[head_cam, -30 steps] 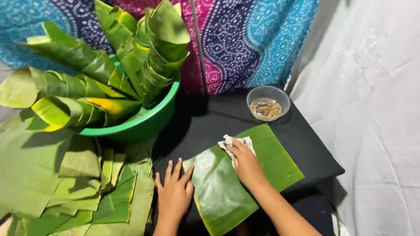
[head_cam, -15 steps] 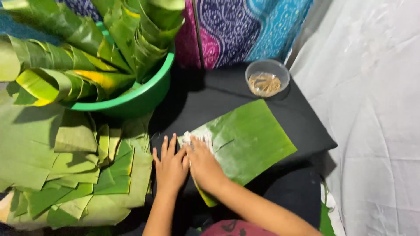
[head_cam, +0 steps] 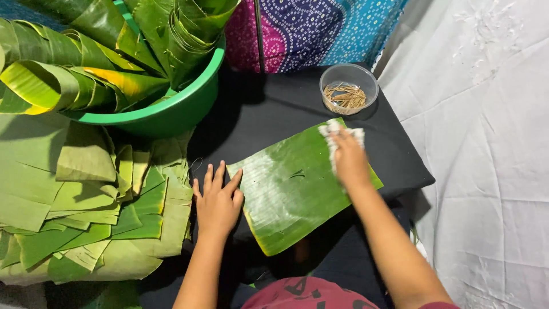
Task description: Folding banana leaves into conical shapes and securing them with toothpicks
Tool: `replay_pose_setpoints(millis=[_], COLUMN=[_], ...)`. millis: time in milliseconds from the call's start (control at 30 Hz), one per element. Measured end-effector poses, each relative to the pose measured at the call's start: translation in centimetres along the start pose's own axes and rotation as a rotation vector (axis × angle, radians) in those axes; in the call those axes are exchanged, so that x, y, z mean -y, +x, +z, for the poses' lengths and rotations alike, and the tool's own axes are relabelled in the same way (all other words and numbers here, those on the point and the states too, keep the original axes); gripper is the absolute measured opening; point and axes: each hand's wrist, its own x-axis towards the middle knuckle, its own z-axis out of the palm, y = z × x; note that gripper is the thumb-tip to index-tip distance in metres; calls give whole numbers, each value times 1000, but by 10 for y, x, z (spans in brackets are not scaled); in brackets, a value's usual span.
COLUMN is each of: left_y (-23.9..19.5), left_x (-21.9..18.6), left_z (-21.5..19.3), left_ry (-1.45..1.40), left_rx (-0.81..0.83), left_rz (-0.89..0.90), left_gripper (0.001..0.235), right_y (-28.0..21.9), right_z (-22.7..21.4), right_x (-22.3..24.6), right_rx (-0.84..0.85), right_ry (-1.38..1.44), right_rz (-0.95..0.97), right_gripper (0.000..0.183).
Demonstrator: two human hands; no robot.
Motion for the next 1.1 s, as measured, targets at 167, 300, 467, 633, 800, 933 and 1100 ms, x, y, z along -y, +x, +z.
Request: replay_pose_setpoints(millis=[167, 300, 467, 633, 800, 933, 1100], left_y=[0, -2, -4, 0, -1, -1, -1], left_x=[1, 2, 7, 6, 4, 4, 0], left_z=[0, 2, 4, 8, 4, 4, 3], left_ry=[-18, -23, 77, 87, 34, 25, 18], left_rx=[-17, -15, 17, 2, 27, 34, 23], left_rz=[20, 24, 69, 17, 2, -1, -1], left_gripper=[46, 46, 53, 53, 46, 47, 46], right_y=[-2, -41, -108, -102, -84, -66, -49], right_z=[-29, -26, 29, 26, 8, -21, -47], right_x=[7, 127, 197, 172, 101, 44, -3], right_rx=[-307, -367, 149, 100, 127, 44, -58], right_ry=[-67, 324, 357, 201, 114, 73, -43], right_rz=[-50, -218, -415, -469, -299, -15, 159], right_gripper=[40, 35, 51, 55, 57, 52, 54])
